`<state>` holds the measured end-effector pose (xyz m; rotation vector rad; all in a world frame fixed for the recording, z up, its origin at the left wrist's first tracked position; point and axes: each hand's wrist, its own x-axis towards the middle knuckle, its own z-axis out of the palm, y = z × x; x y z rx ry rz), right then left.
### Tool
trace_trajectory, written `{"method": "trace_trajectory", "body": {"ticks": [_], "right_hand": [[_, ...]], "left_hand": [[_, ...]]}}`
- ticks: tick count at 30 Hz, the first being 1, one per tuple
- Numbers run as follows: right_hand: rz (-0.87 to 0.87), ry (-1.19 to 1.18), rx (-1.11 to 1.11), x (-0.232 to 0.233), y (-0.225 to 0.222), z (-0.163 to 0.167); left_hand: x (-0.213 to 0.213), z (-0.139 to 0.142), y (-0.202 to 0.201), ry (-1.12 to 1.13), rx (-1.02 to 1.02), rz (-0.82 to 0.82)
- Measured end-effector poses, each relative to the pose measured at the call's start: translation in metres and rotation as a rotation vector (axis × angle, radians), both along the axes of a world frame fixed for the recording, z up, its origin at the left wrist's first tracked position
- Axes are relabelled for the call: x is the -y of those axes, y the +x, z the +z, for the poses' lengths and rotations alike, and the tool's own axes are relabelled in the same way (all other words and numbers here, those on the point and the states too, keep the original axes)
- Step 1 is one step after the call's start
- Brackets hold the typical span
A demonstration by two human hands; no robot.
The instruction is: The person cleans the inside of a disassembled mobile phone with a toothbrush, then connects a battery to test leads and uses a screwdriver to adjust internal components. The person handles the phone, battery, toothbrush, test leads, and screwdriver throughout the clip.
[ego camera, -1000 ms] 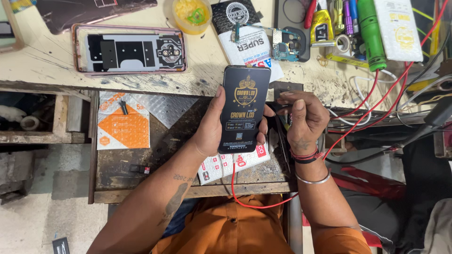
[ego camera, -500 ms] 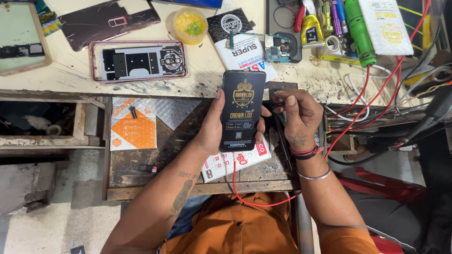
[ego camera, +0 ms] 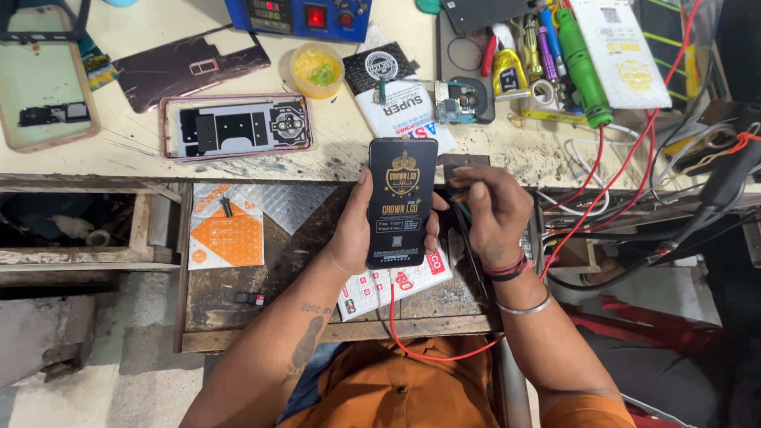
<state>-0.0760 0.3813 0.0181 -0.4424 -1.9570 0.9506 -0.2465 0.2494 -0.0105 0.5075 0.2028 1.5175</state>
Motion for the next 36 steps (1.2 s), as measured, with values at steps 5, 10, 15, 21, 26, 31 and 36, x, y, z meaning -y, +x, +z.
{"method": "trace_trajectory", "body": {"ticks": [5, 10, 15, 21, 26, 31, 36], "right_hand": [[0.010, 0.617, 0.016, 0.011, 0.007, 0.018], [0.086, 0.802, 0.192, 0.024, 0.002, 0.024], [0.091, 0.776, 0.211, 0.026, -0.001, 0.028], [-0.057, 0.608, 0.151, 0.022, -0.001, 0.029], [-0.185, 0.492, 0.245, 0.014, -0.004, 0.036], [-0.197, 0.510, 0.259, 0.015, -0.005, 0.044], [-0.212, 0.508, 0.243, 0.018, -0.005, 0.054]], "left_hand": [[-0.001, -0.002, 0.000, -0.007, 0.024, 0.015], [0.003, -0.007, 0.005, -0.062, 0.024, 0.109], [0.003, -0.007, 0.002, -0.073, 0.035, 0.120], [0.003, -0.003, -0.001, -0.003, -0.039, 0.027], [0.003, 0.004, 0.000, -0.033, -0.051, 0.030], [0.006, 0.011, 0.004, -0.025, -0.052, 0.022], [0.007, 0.019, 0.002, -0.038, -0.059, 0.003]]}}
